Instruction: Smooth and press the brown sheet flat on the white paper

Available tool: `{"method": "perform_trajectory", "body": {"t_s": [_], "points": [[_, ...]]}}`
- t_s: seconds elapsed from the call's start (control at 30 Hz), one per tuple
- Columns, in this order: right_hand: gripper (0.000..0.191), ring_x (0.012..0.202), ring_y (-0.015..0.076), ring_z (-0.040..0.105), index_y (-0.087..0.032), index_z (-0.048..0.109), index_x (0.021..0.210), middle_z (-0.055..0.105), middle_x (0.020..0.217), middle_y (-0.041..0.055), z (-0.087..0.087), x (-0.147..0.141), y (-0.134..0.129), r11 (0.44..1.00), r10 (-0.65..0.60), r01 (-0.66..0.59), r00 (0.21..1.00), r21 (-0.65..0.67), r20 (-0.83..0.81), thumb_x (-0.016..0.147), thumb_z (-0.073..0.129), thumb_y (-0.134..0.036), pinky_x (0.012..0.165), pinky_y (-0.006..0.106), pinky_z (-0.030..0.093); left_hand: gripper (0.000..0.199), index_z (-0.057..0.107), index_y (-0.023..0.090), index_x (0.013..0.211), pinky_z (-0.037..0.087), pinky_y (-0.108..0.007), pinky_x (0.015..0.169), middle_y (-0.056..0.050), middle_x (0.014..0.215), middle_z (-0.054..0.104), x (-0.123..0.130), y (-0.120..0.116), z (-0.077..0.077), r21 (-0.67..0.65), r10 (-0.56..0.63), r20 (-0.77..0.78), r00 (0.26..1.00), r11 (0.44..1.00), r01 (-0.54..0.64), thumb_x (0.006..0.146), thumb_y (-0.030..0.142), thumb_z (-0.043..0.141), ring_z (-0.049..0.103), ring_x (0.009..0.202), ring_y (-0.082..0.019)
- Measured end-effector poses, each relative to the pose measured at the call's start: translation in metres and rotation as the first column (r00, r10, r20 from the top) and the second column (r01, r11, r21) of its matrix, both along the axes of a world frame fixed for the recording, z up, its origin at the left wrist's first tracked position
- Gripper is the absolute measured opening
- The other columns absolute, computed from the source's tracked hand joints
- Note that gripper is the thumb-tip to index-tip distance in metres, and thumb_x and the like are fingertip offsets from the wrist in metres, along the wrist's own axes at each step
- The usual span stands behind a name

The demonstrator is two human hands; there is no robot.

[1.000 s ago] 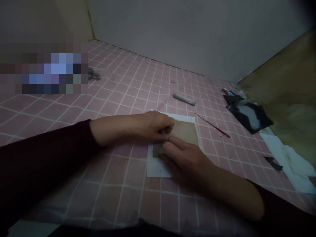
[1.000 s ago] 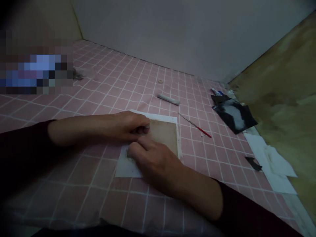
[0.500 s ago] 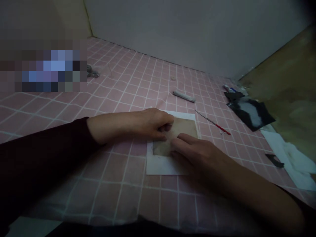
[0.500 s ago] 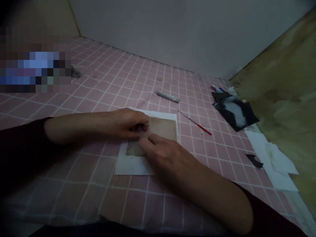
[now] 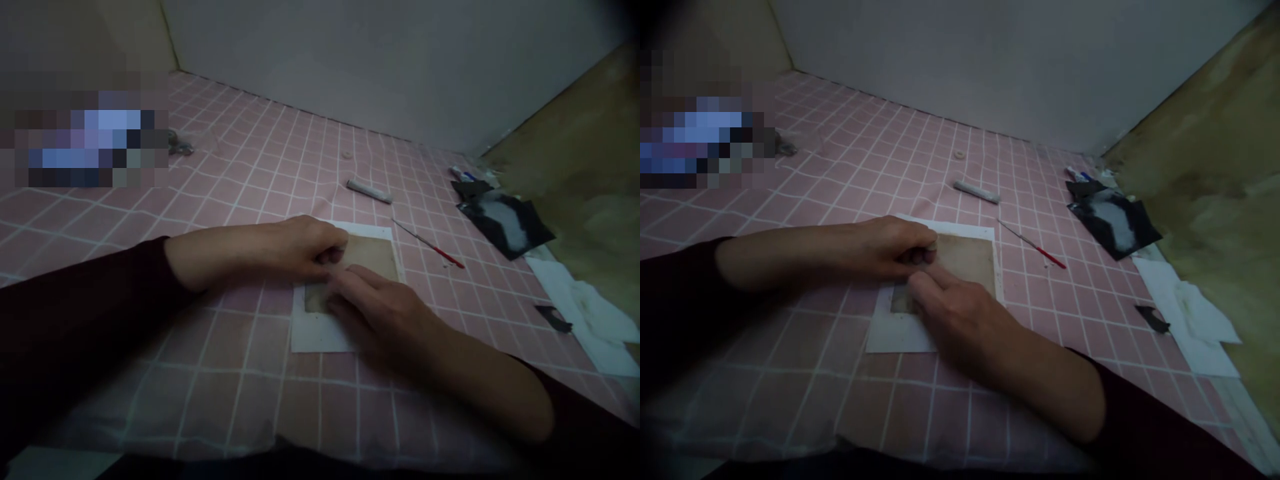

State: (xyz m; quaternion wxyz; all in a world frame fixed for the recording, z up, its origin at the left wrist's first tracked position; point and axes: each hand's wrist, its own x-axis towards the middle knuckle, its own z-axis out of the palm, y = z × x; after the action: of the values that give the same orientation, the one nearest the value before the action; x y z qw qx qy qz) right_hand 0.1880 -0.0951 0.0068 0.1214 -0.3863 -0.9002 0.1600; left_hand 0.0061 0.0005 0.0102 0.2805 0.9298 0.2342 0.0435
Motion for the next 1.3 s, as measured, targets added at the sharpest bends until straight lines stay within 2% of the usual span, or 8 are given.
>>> {"method": "perform_trajectory", "body": {"t_s": [0.1, 0.27, 0.43, 0.63, 0.77, 0.97, 1.17, 1.3], "points": [[0.011, 0.076, 0.0147, 0.051, -0.016, 0.050, 0.086, 0.054, 0.088, 0.0055, -0.0002, -0.0013, 0.0018, 0.998, 0.051, -0.051, 0.999, 0.042, -0.017, 0.086, 0.042, -0.008, 0.069, 0.027, 0.043, 0.007, 0.053, 0.018, 0.080, 0.030, -0.022, 0.055, 0.002, 0.072, 0.056, 0.0005, -0.0001, -0.0001, -0.006, 0.022, -0.017, 1.000, 1.000, -0.022, 0.075, 0.023, 0.050, 0.046, 0.061, -0.009], [0.014, 0.062, 0.0114, 0.046, -0.017, 0.050, 0.091, 0.052, 0.083, 0.0021, 0.0062, 0.0050, 0.0022, 1.000, -0.016, 0.014, 0.990, 0.011, 0.141, 0.084, 0.045, -0.006, 0.055, 0.024, 0.037, 0.008, 0.052, 0.018, 0.079, 0.030, -0.022, 0.055, 0.002, 0.071, 0.054, 0.0013, -0.0009, 0.0005, 0.016, 0.007, -0.009, 1.000, 1.000, -0.007, 0.074, 0.024, 0.052, 0.045, 0.060, -0.009], [0.013, 0.076, 0.0142, 0.051, -0.015, 0.054, 0.088, 0.054, 0.090, 0.0064, -0.0030, -0.0030, 0.0038, 0.995, 0.027, -0.024, 0.999, 0.097, -0.024, 0.087, 0.043, -0.008, 0.068, 0.027, 0.043, 0.006, 0.051, 0.018, 0.077, 0.029, -0.022, 0.054, 0.002, 0.070, 0.054, 0.0002, -0.0007, -0.0003, 0.015, 0.023, -0.016, 1.000, 1.000, -0.023, 0.075, 0.023, 0.048, 0.045, 0.059, -0.009], [0.012, 0.062, 0.0107, 0.046, -0.018, 0.050, 0.085, 0.052, 0.082, 0.0021, 0.0056, 0.0052, 0.0035, 1.000, -0.006, 0.004, 0.994, 0.015, 0.108, 0.085, 0.044, -0.007, 0.056, 0.024, 0.038, 0.009, 0.052, 0.018, 0.080, 0.031, -0.022, 0.056, 0.002, 0.072, 0.055, 0.0011, -0.0013, 0.0024, 0.004, 0.011, -0.030, 0.999, 1.000, -0.011, 0.074, 0.024, 0.053, 0.046, 0.061, -0.009], [0.015, 0.072, 0.0146, 0.050, -0.016, 0.053, 0.083, 0.054, 0.082, 0.0054, 0.0008, -0.0006, 0.0034, 0.992, 0.040, -0.043, 0.999, 0.117, 0.027, 0.087, 0.041, -0.009, 0.065, 0.027, 0.042, 0.009, 0.054, 0.018, 0.081, 0.030, -0.022, 0.056, 0.002, 0.072, 0.056, 0.0012, -0.0009, 0.0020, 0.005, 0.031, -0.044, 0.999, 1.000, -0.031, 0.076, 0.024, 0.049, 0.046, 0.060, -0.009], [0.012, 0.060, 0.0103, 0.044, -0.018, 0.049, 0.083, 0.052, 0.082, 0.0020, 0.0051, 0.0061, 0.0029, 1.000, 0.005, -0.008, 0.994, 0.021, 0.111, 0.084, 0.043, -0.007, 0.055, 0.023, 0.036, 0.013, 0.055, 0.018, 0.085, 0.030, -0.022, 0.056, 0.002, 0.074, 0.056, 0.0008, -0.0006, 0.0015, 0.018, 0.015, -0.039, 0.999, 1.000, -0.015, 0.075, 0.026, 0.053, 0.046, 0.061, -0.009], [0.013, 0.074, 0.0141, 0.048, -0.015, 0.051, 0.084, 0.052, 0.084, 0.0053, -0.0016, -0.0035, 0.0046, 0.992, 0.049, -0.045, 0.998, 0.115, -0.033, 0.086, 0.041, -0.007, 0.066, 0.026, 0.042, 0.008, 0.053, 0.018, 0.079, 0.030, -0.021, 0.055, 0.003, 0.071, 0.056, 0.0003, -0.0006, 0.0019, -0.006, 0.032, -0.042, 0.999, 0.999, -0.032, 0.075, 0.024, 0.050, 0.046, 0.060, -0.008], [0.014, 0.064, 0.0111, 0.045, -0.017, 0.050, 0.088, 0.051, 0.084, 0.0023, 0.0027, 0.0046, 0.0043, 0.999, 0.014, -0.017, 0.996, 0.035, 0.088, 0.084, 0.043, -0.006, 0.057, 0.024, 0.039, 0.009, 0.053, 0.018, 0.081, 0.030, -0.021, 0.054, 0.002, 0.071, 0.055, 0.0008, -0.0006, 0.0019, 0.017, 0.017, -0.037, 0.999, 1.000, -0.017, 0.075, 0.025, 0.052, 0.045, 0.060, -0.008]]}}
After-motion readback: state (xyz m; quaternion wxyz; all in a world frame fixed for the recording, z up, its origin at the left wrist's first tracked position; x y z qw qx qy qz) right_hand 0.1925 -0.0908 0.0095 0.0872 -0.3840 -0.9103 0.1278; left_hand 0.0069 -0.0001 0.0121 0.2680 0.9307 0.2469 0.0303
